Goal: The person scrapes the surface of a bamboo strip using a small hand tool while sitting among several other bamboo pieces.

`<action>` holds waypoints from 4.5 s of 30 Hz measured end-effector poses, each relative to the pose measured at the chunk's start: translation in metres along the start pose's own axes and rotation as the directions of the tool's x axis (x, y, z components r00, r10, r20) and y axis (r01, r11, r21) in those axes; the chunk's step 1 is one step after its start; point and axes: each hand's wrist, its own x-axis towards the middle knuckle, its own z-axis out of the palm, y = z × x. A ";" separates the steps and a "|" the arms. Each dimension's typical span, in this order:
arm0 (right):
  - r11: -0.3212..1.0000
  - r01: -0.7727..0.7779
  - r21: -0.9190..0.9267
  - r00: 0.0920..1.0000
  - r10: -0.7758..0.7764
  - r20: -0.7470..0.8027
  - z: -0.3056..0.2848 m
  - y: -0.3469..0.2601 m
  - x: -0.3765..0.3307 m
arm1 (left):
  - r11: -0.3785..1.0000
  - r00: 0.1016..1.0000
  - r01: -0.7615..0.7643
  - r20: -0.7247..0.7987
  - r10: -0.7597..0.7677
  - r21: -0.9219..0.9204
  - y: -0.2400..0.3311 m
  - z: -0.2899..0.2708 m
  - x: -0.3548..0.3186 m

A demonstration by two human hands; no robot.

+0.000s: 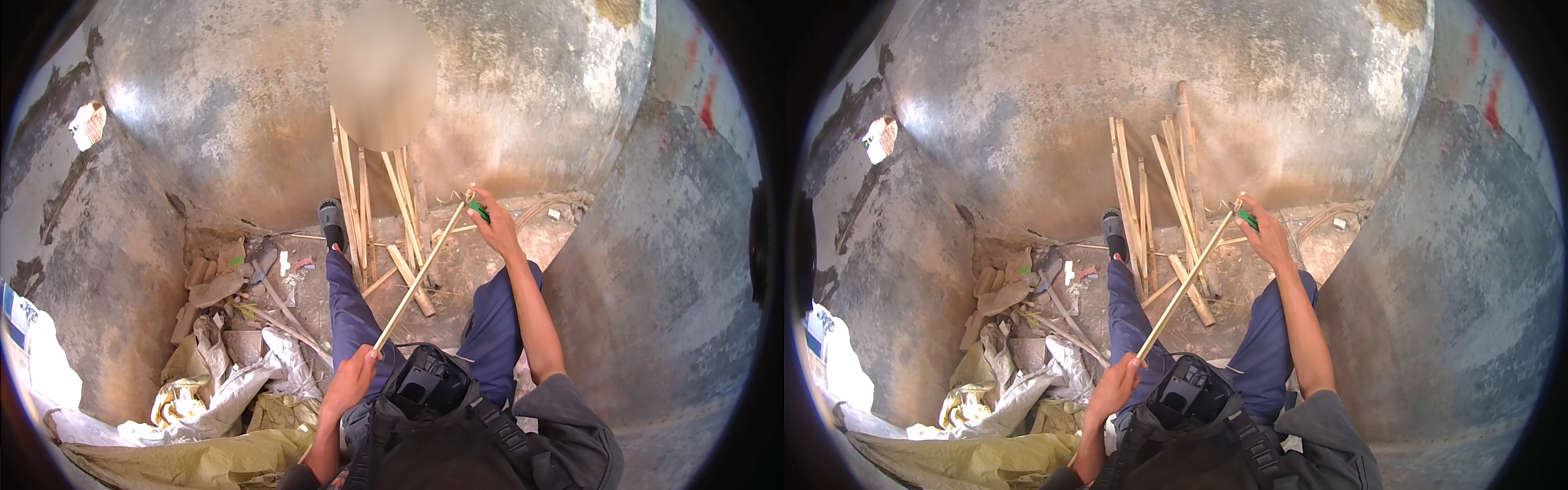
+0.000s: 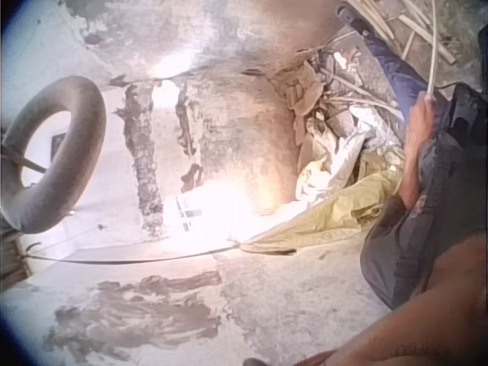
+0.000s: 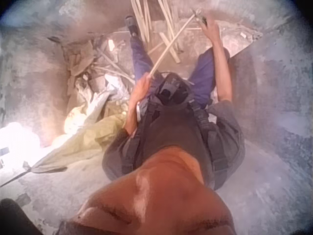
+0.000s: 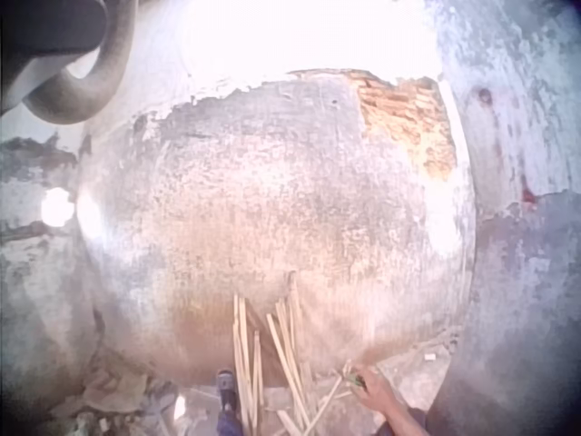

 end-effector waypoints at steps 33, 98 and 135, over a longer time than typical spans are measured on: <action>0.985 -0.137 -0.106 0.978 0.117 -0.173 0.011 0.008 0.002 | 0.999 0.967 0.013 -0.253 -0.025 -0.047 -0.010 0.008 0.002; 0.678 -0.201 0.707 0.922 0.375 -0.097 -0.027 -0.113 -0.036 | 0.996 0.996 -0.047 -0.075 0.042 -0.071 0.029 -0.044 -0.003; 0.916 0.334 0.224 0.879 -0.388 0.278 -0.018 -0.214 -0.128 | 0.946 0.919 -0.235 -0.367 0.142 -0.223 0.077 0.014 0.031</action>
